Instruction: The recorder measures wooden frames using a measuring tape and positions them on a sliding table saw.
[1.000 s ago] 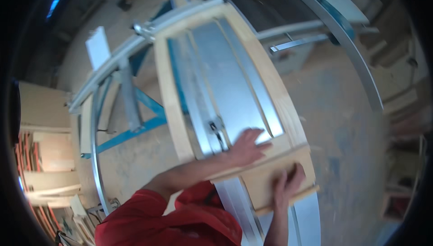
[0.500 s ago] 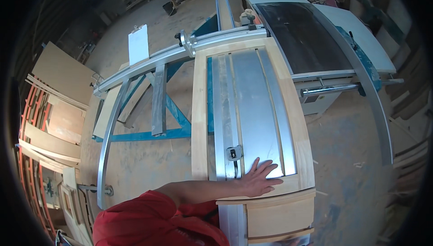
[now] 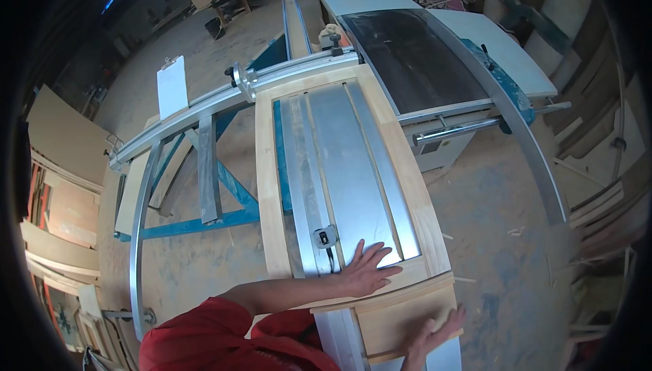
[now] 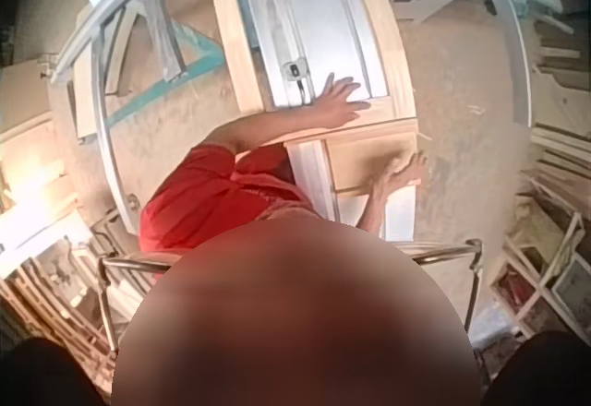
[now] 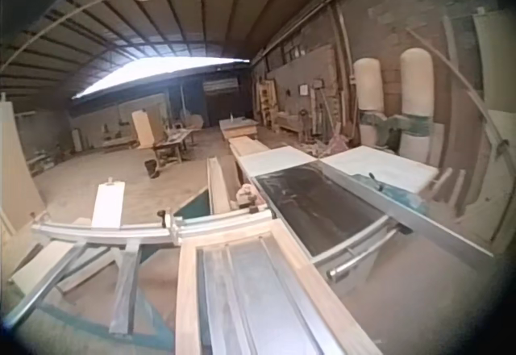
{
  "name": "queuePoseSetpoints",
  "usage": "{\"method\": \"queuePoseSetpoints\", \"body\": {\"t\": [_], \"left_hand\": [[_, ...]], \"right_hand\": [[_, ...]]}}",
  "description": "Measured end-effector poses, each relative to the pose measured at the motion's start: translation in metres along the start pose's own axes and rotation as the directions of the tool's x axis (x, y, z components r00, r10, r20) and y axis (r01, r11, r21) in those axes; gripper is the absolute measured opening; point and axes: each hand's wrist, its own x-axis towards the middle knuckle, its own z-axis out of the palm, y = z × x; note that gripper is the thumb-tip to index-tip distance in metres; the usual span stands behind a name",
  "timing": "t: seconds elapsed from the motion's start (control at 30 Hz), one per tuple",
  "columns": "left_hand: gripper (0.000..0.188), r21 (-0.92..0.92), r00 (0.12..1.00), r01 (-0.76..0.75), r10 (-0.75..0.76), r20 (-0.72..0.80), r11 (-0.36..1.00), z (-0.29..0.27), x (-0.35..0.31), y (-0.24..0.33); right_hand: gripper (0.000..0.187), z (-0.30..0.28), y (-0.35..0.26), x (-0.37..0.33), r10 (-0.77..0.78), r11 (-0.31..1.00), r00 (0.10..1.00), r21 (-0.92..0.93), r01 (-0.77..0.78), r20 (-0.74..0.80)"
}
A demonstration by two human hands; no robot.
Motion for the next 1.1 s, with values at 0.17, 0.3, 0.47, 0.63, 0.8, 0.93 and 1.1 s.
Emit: {"method": "queuePoseSetpoints", "body": {"t": [0.17,0.3,0.47,0.63,0.8,0.93,1.1], "left_hand": [[0.056,0.026,0.923,0.034,-0.021,-0.383,0.999,0.001,-0.075,-0.03],[0.042,0.087,0.766,0.337,-0.219,-0.605,0.938,0.007,-0.184,-0.057],[0.024,0.245,0.869,0.175,-0.033,-0.494,0.953,0.005,-0.235,-0.073],[0.023,0.284,0.884,0.124,0.024,-0.466,0.951,-0.003,-0.25,-0.076],[0.023,0.282,0.882,0.106,0.04,-0.47,0.954,-0.004,-0.263,-0.065],[0.021,0.226,0.874,0.079,0.042,-0.484,0.971,0.013,-0.264,-0.046],[0.019,0.329,0.908,0.052,0.092,-0.408,0.943,0.028,-0.222,-0.068]], "right_hand": [[0.059,0.074,-0.049,0.004,-0.334,0.943,0.918,0.083,0.323,0.214],[0.051,0.077,-0.056,-0.009,-0.417,0.852,0.833,-0.163,0.497,0.363],[0.047,0.08,-0.074,-0.019,-0.456,0.825,0.808,-0.163,0.541,0.373],[0.049,0.076,-0.091,-0.027,-0.467,0.816,0.777,-0.133,0.563,0.422],[0.052,0.056,-0.099,-0.044,-0.441,0.822,0.782,-0.151,0.549,0.441],[0.053,0.04,-0.08,-0.053,-0.445,0.797,0.758,-0.174,0.578,0.477],[0.058,0.091,-0.059,0.002,-0.514,0.761,0.71,-0.126,0.636,0.481]]}}
